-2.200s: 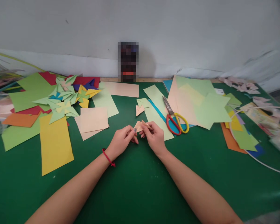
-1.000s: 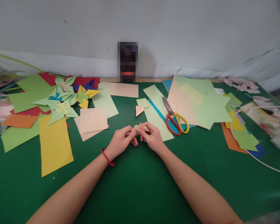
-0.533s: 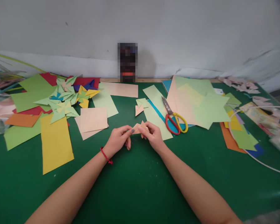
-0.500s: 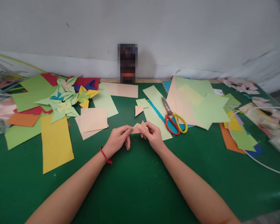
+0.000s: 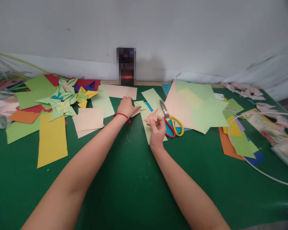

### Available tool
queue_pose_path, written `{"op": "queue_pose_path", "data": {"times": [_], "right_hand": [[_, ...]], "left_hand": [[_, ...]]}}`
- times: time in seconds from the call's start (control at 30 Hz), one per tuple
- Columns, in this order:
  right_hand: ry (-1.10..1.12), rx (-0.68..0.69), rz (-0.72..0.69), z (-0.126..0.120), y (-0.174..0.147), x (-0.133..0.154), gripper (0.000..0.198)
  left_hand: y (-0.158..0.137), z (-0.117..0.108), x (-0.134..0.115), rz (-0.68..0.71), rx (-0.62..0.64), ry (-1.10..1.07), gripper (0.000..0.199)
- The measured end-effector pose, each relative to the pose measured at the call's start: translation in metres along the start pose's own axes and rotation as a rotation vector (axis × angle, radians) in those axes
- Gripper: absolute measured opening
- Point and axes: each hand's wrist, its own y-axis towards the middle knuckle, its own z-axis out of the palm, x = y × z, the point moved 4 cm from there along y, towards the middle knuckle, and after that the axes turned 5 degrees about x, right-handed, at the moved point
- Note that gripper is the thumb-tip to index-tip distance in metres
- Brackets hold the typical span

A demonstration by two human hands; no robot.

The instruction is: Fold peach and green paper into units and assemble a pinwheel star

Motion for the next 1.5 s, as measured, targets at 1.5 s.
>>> {"op": "queue_pose_path", "data": {"times": [1.5], "right_hand": [[-0.276, 0.535, 0.028, 0.023, -0.007, 0.001, 0.022]], "left_hand": [[-0.105, -0.007, 0.043, 0.042, 0.264, -0.870, 0.027]]}}
